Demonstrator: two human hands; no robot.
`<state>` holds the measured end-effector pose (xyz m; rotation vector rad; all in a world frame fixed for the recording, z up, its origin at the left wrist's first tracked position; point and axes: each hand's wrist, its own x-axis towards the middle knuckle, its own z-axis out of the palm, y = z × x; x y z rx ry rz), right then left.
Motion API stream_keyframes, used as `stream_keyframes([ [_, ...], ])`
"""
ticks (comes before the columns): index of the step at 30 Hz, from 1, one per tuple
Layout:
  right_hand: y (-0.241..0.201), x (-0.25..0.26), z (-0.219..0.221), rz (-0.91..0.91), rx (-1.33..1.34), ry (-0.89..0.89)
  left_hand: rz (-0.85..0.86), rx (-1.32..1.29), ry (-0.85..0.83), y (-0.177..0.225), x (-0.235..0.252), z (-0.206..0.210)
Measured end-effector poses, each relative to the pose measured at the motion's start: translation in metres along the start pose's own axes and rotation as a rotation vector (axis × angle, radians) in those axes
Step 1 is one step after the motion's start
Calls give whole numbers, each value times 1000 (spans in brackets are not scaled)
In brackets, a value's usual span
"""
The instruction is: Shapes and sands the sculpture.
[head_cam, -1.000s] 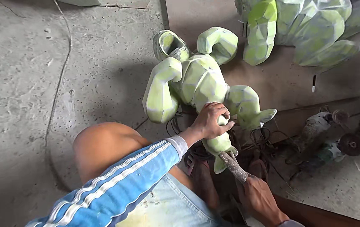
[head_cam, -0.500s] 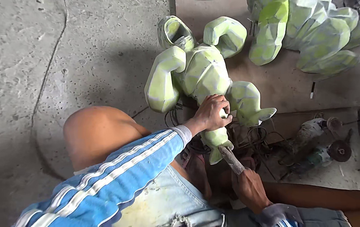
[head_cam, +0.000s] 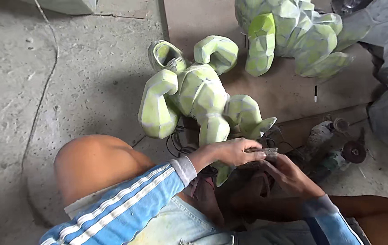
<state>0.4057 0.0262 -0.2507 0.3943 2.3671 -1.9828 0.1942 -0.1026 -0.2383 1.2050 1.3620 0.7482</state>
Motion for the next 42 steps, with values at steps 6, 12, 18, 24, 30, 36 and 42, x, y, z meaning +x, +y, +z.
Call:
stream_keyframes([
  [6,72,36,-1,241,533,-19,-297,195,337,15,-41,-13],
  [12,159,52,62,691,-547,220,-200,-242,596,-9,-88,13],
  [18,84,49,47,867,-672,162,-31,-692,565,-3,-105,45],
  [24,16,4,47,-29,274,341,45,-973,607,13,-78,80],
  [30,6,-15,74,-141,951,344,77,-788,991,23,-37,114],
  [36,-8,-17,73,-222,599,330,5,-705,1017,9,-33,123],
  [42,-9,-9,90,-267,205,448,-70,-630,1075,0,-37,125],
])
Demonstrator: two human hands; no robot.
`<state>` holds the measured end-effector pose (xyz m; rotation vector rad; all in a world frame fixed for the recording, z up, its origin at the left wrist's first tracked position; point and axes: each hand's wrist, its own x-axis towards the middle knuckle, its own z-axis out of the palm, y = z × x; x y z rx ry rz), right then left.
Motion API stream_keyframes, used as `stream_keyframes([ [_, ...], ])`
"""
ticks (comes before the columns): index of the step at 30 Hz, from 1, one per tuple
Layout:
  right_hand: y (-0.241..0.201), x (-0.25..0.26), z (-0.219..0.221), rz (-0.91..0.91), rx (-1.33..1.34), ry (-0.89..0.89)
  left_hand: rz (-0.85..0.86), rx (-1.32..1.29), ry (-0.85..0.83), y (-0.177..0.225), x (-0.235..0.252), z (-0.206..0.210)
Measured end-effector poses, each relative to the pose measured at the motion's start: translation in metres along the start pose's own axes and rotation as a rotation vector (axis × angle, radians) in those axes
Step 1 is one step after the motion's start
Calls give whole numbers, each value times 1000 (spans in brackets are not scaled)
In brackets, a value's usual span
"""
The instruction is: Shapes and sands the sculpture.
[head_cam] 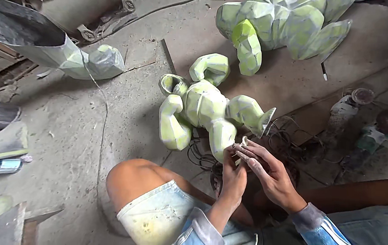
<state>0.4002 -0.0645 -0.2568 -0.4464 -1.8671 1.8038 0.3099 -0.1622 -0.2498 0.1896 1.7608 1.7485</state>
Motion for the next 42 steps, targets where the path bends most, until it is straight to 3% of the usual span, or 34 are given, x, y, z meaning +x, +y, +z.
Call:
stream_keyframes([
  [3,4,2,-2,-17,-83,-35,11,-47,-34,5,6,-8],
  [8,11,4,-7,-9,-269,-11,-239,-412,-170,13,2,-15],
  [10,14,4,-8,16,-235,2,-219,-384,-217,12,2,-19],
  [13,15,1,-6,16,-207,85,-159,-227,-119,8,-1,-19],
  [17,12,3,-9,57,-296,137,-231,-169,-142,10,2,-23],
  [22,3,7,-14,8,-666,-74,-447,-231,-216,44,18,-21],
  [24,-1,10,-14,44,-723,-112,-480,-193,-410,59,26,-26],
  [26,0,11,-18,-1,-650,-36,-366,42,-626,73,32,-37],
  [28,2,5,-24,13,-566,-6,-128,472,-763,84,43,-55],
  [31,13,-25,-13,131,-605,-56,315,1207,-721,64,65,-81],
  [33,26,-42,2,124,-716,-56,413,1562,-712,41,76,-86],
  [37,42,-45,14,7,-1001,-64,704,1710,-689,4,90,-84],
  [42,43,-50,8,169,-878,-198,717,1740,-737,0,104,-76],
])
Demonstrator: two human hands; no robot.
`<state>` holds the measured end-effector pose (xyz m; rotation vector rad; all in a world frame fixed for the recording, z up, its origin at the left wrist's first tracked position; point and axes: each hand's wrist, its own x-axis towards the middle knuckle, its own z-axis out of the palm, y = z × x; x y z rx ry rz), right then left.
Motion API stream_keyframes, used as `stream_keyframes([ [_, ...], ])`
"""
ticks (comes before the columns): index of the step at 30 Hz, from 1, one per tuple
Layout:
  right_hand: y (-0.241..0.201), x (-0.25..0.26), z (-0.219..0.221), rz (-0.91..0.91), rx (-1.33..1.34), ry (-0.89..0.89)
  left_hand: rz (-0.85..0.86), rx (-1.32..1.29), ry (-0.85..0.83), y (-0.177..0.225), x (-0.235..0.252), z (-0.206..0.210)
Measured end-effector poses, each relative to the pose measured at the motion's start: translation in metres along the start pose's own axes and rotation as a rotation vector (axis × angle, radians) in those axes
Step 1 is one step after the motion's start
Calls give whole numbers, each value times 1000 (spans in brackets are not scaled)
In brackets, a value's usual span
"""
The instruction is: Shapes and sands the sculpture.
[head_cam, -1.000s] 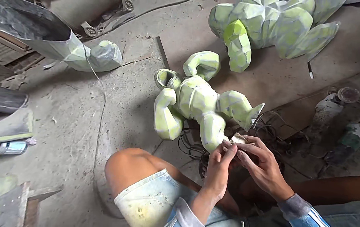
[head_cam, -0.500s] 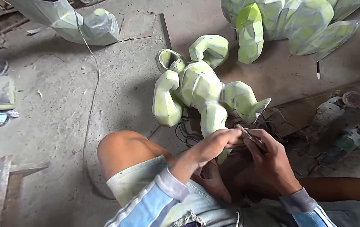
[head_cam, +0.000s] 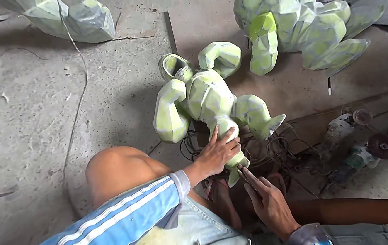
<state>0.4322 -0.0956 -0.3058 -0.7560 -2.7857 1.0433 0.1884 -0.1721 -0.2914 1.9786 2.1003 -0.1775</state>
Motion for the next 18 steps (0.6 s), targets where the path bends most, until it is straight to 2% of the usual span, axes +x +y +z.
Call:
stream_keyframes([
  [3,-9,18,5,24,34,-8,32,-29,-4,-2,4,-3],
  [7,-1,6,6,18,96,-25,35,-54,24,-5,5,0],
  [18,3,15,4,-12,144,-10,39,-85,40,-9,10,0],
])
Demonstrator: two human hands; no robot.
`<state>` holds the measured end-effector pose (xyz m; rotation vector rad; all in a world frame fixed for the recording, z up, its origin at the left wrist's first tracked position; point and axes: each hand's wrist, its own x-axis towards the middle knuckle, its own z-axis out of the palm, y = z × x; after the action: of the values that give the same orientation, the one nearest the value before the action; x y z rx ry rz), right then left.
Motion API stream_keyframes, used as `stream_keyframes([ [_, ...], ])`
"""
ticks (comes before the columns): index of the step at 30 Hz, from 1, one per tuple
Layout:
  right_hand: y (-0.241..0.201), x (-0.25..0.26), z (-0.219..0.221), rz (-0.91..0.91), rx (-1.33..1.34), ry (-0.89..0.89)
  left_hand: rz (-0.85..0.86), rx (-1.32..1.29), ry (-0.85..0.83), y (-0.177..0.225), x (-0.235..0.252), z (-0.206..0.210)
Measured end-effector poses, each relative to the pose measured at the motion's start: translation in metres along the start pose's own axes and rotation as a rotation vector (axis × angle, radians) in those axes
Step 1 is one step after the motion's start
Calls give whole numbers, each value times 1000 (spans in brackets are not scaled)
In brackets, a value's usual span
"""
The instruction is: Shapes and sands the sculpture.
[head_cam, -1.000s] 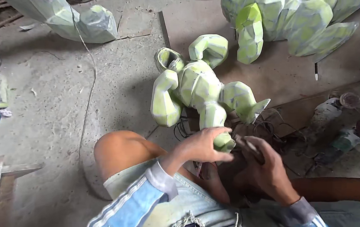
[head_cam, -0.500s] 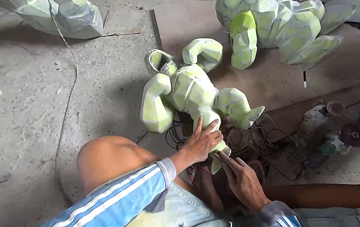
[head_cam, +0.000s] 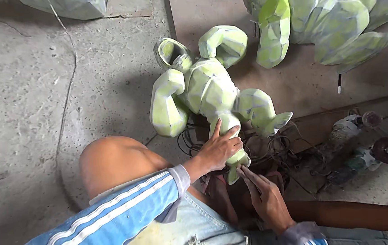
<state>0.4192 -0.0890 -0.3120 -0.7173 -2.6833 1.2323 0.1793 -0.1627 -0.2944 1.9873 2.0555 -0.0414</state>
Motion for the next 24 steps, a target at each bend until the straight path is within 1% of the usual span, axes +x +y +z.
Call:
stream_keyframes([
  [2,0,9,4,13,-16,-5,13,0,-19,2,1,-2],
  [5,4,-3,-3,35,11,-38,1,-1,-15,1,2,-2],
  [8,8,-2,-3,1,9,7,3,-1,-10,-2,4,0],
  [10,7,-4,-1,16,18,0,14,-7,-18,-2,4,5],
  [12,4,-15,-7,34,47,-57,11,-18,-14,-1,4,5],
  [14,4,-32,-19,6,72,-129,-3,-19,-23,0,3,3],
  [16,6,-41,-24,-46,87,-89,-7,-13,-39,0,3,-2],
  [18,1,-30,-26,-66,113,18,-2,-22,-47,1,4,-1],
  [19,-1,-19,-24,-54,103,44,-3,-29,-46,1,4,1],
  [22,0,5,-1,19,88,18,-3,-25,-47,1,4,1],
  [24,0,4,4,26,106,4,-2,-21,-51,1,5,0],
])
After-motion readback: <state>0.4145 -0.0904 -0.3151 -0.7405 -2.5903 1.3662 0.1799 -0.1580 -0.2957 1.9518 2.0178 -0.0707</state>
